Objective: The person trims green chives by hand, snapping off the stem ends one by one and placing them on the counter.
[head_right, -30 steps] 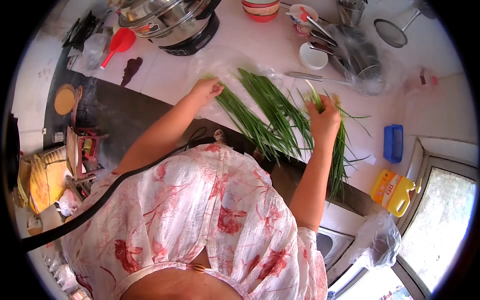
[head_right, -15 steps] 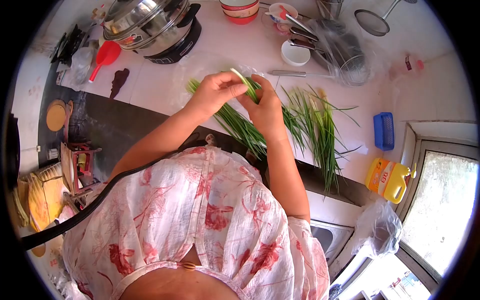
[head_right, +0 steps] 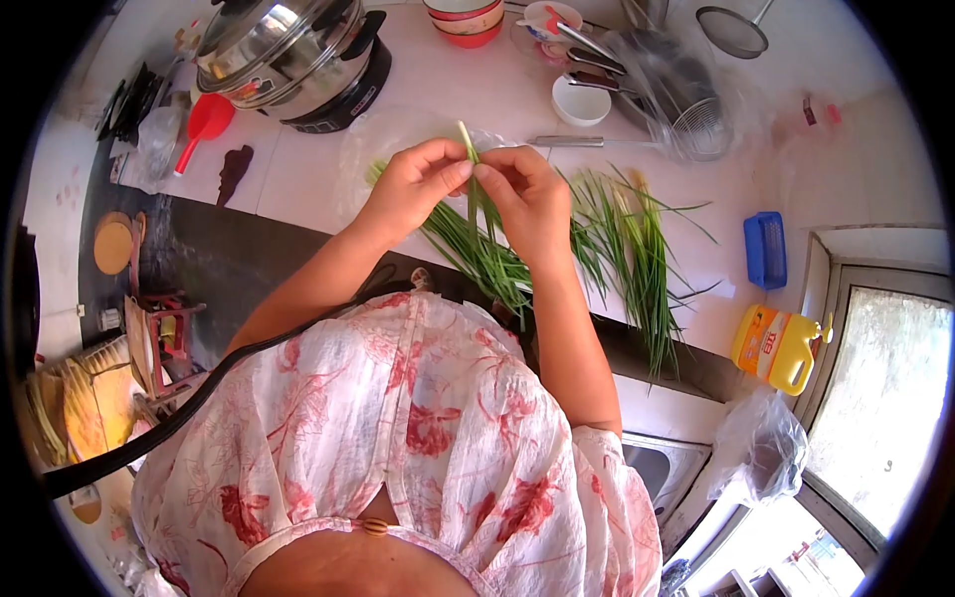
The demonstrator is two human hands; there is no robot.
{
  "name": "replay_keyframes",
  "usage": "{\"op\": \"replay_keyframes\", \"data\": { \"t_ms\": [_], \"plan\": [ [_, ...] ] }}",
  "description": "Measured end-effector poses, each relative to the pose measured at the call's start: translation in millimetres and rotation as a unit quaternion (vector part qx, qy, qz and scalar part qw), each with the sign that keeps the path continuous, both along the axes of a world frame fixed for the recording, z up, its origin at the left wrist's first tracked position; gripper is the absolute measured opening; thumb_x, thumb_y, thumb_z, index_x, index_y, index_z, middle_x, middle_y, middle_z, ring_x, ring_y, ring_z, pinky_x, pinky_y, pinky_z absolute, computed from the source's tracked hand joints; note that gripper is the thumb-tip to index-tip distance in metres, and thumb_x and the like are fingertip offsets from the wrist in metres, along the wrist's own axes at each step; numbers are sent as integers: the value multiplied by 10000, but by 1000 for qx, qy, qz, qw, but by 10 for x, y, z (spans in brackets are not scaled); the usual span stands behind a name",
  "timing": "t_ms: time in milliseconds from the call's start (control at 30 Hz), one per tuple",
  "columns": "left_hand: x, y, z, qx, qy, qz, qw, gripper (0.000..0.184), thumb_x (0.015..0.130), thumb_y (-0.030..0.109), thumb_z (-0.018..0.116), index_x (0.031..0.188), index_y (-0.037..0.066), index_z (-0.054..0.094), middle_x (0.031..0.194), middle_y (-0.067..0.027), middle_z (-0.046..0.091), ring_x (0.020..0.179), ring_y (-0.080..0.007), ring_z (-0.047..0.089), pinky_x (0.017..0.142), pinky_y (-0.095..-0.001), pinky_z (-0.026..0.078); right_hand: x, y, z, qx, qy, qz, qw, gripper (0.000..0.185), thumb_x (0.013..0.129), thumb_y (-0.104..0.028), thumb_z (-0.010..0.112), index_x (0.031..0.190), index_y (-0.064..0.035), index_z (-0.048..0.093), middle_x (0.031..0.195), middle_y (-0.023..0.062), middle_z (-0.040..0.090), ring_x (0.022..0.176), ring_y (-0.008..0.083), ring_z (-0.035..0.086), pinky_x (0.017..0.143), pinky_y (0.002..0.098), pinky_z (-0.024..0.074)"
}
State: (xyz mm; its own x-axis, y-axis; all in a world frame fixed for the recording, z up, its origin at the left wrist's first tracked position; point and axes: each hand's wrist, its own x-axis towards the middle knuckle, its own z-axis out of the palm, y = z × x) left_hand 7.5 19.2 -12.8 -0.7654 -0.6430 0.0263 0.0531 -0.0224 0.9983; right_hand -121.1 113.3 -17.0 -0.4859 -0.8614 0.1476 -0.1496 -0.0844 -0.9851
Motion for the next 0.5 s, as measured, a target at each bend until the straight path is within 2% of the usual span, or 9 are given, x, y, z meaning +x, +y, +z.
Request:
{"op": "replay_keyframes", "data": {
  "t_ms": [133, 200, 300, 367, 400, 500],
  "plan": [
    [0, -5, 27, -35, -41, -10, 998, 145, 879, 127, 560, 963, 10, 575, 818, 9, 572, 727, -61, 519, 670, -215, 437, -27, 17, 73, 13, 53, -13, 998, 122, 816, -72, 613, 908, 5, 596, 726, 59, 611, 649, 98, 561, 612, 232, 450],
    [3, -4, 12, -59, -41, -10, 997, 147, 881, 131, 558, 960, 8, 575, 829, 8, 571, 721, -59, 513, 666, -216, 436, -24, 24, 92, -3, 122, -72, 990, 100, 799, -56, 620, 872, 9, 597, 675, 85, 581, 600, 122, 554, 577, 241, 442],
    [9, 6, 4, -51, -49, -39, 997, 160, 895, 137, 532, 980, 4, 557, 832, 6, 563, 716, -69, 522, 654, -221, 440, -37, 68, 182, 20, 151, -53, 987, 72, 783, -41, 627, 832, 3, 601, 647, 96, 560, 560, 141, 537, 537, 260, 426],
    [5, 39, 32, 80, -17, -80, 993, 182, 913, 159, 497, 1002, 3, 529, 816, -2, 540, 698, -90, 530, 626, -225, 437, -48, 65, 148, -16, 172, -62, 983, 75, 775, -38, 634, 830, 2, 603, 634, 89, 547, 541, 140, 515, 521, 262, 414],
    [9, 42, 28, 79, -17, -82, 993, 182, 913, 159, 497, 1002, 3, 529, 816, -2, 540, 698, -90, 530, 626, -225, 437, -53, 69, 136, -52, 192, -69, 978, 79, 767, -35, 642, 827, 0, 604, 620, 83, 533, 522, 140, 493, 505, 265, 401],
    [26, 42, 15, 145, -25, -116, 982, 193, 927, 176, 465, 1013, 9, 508, 808, -14, 516, 664, -113, 525, 585, -232, 429, -53, 92, 170, -45, 157, -96, 982, 73, 770, -41, 649, 818, -3, 608, 614, 56, 526, 528, 110, 476, 505, 251, 392]
  ]
}}
